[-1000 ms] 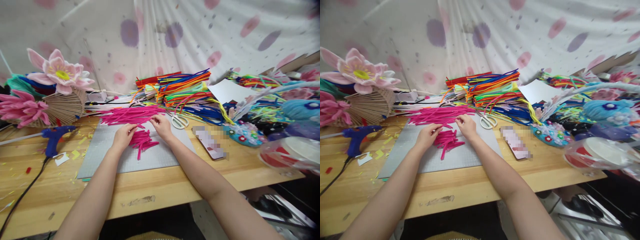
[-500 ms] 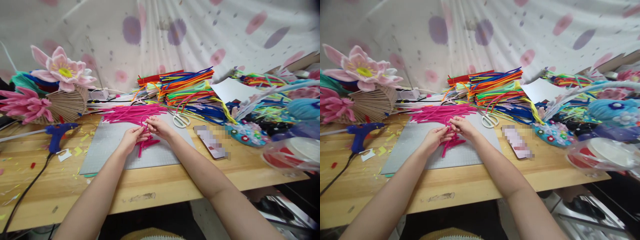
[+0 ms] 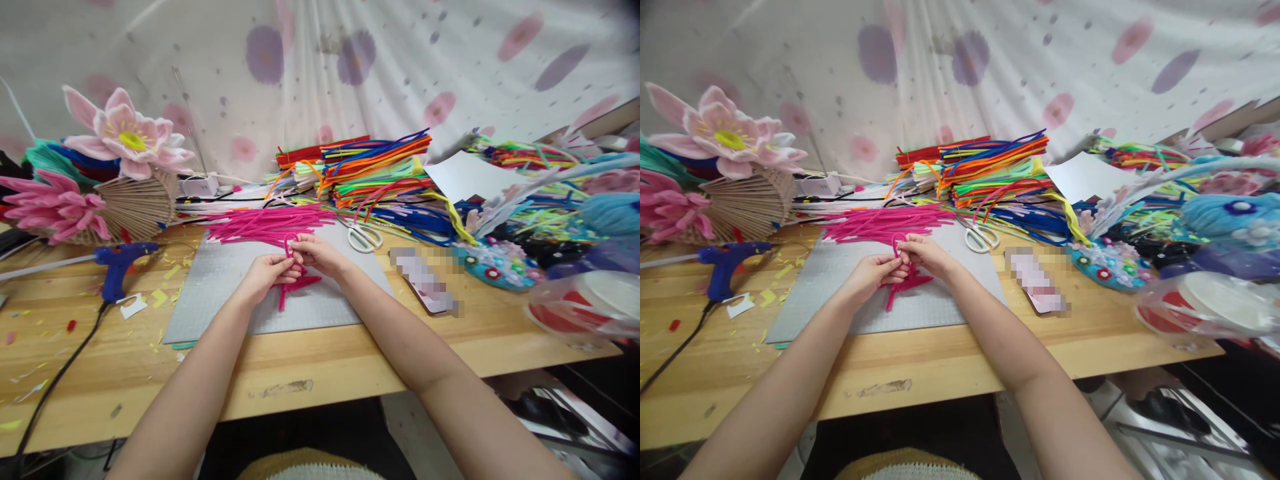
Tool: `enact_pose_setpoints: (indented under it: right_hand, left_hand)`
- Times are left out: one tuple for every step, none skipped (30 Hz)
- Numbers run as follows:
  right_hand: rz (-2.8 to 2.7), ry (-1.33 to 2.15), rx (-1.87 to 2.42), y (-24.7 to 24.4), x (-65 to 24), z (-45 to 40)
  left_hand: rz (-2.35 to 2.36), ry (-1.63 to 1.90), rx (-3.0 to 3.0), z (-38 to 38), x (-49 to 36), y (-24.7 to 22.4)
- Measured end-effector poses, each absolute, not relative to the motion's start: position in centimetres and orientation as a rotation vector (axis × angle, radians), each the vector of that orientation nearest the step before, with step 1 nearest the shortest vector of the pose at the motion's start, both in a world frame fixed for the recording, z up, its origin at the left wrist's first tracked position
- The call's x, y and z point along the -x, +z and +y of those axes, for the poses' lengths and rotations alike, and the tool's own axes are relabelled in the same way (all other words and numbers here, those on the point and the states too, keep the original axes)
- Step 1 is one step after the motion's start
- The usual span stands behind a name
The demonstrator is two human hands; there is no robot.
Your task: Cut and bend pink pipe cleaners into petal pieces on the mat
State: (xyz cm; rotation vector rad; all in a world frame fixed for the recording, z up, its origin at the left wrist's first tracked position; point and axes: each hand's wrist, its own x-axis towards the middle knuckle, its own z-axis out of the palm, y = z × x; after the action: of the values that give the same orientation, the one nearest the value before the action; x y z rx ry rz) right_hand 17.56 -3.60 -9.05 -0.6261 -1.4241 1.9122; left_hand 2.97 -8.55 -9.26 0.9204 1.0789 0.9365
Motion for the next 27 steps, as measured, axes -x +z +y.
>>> enact_pose_setpoints:
  right_hand:
    - [-1.438, 1.912, 0.612, -9.1, -17.5, -3.6]
    - [-1.448, 1.919, 0.599, -9.1, -17.5, -3.7]
    - [-1.450, 1.934, 0.588, -9.1, -17.6, -3.7]
    - [-1.445, 1.959, 0.581, -9.2, -17.6, -3.8]
    - [-1.433, 1.993, 0.575, -9.2, -17.7, -3.8]
    - [-1.408, 2.024, 0.572, -9.2, -17.8, -3.8]
    - [-1.375, 2.049, 0.573, -9.3, -18.0, -3.8]
    - [-1.332, 2.065, 0.574, -9.4, -18.1, -3.7]
    - [-1.281, 2.071, 0.572, -9.5, -18.3, -3.6]
    - [-1.230, 2.069, 0.566, -9.6, -18.5, -3.5]
    - [-1.184, 2.065, 0.559, -9.8, -18.6, -3.3]
    - [-1.150, 2.063, 0.553, -9.9, -18.7, -3.2]
    - [-1.129, 2.068, 0.548, -10.0, -18.8, -3.0]
    - [-1.116, 2.075, 0.547, -10.1, -18.8, -2.9]
    - [-1.108, 2.086, 0.553, -10.2, -18.7, -2.8]
    - [-1.097, 2.094, 0.561, -10.2, -18.7, -2.8]
    - [-1.081, 2.100, 0.566, -10.2, -18.6, -2.8]
    - [-1.059, 2.100, 0.567, -10.2, -18.5, -2.8]
    - [-1.034, 2.095, 0.566, -10.2, -18.4, -2.9]
    - [-1.009, 2.087, 0.568, -10.1, -18.3, -2.9]
    - [-0.990, 2.081, 0.574, -10.1, -18.3, -3.0]
    - [-0.977, 2.077, 0.587, -10.0, -18.2, -3.1]
    - [-0.972, 2.072, 0.607, -10.0, -18.2, -3.1]
    - [-0.974, 2.067, 0.627, -10.0, -18.2, -3.2]
    - [-0.983, 2.058, 0.644, -10.0, -18.1, -3.2]
    - [-0.994, 2.044, 0.653, -10.0, -18.1, -3.2]
    - [-1.004, 2.023, 0.651, -10.1, -18.1, -3.1]
  left_hand:
    - [1.077, 0.934, -0.939, -8.5, -2.9, -9.3]
    - [1.076, 0.931, -0.956, -8.5, -2.9, -9.4]
    - [1.075, 0.927, -0.968, -8.6, -2.9, -9.4]
    - [1.071, 0.923, -0.975, -8.7, -3.0, -9.4]
    - [1.060, 0.918, -0.975, -8.8, -3.1, -9.3]
    - [1.041, 0.910, -0.968, -9.0, -3.1, -9.1]
    - [1.013, 0.902, -0.952, -9.1, -3.2, -8.9]
    - [0.979, 0.893, -0.928, -9.3, -3.3, -8.6]
    - [0.942, 0.882, -0.901, -9.4, -3.3, -8.4]
    - [0.908, 0.871, -0.874, -9.5, -3.4, -8.2]
    - [0.882, 0.861, -0.848, -9.6, -3.4, -8.0]
    - [0.863, 0.851, -0.825, -9.7, -3.5, -7.9]
    - [0.853, 0.841, -0.804, -9.7, -3.5, -7.8]
    - [0.849, 0.833, -0.786, -9.6, -3.5, -7.7]
    - [0.845, 0.830, -0.769, -9.6, -3.4, -7.7]
    - [0.841, 0.831, -0.753, -9.6, -3.4, -7.7]
    - [0.834, 0.832, -0.738, -9.5, -3.4, -7.8]
    - [0.821, 0.831, -0.722, -9.5, -3.3, -7.8]
    - [0.806, 0.828, -0.706, -9.4, -3.3, -7.9]
    - [0.787, 0.822, -0.686, -9.4, -3.2, -7.9]
    - [0.766, 0.814, -0.665, -9.4, -3.2, -8.0]
    - [0.745, 0.803, -0.645, -9.3, -3.2, -8.0]
    - [0.727, 0.794, -0.627, -9.3, -3.2, -8.1]
    - [0.713, 0.788, -0.613, -9.3, -3.3, -8.2]
    - [0.704, 0.786, -0.604, -9.3, -3.4, -8.2]
    - [0.700, 0.785, -0.601, -9.3, -3.4, -8.3]
    - [0.699, 0.788, -0.600, -9.4, -3.5, -8.3]
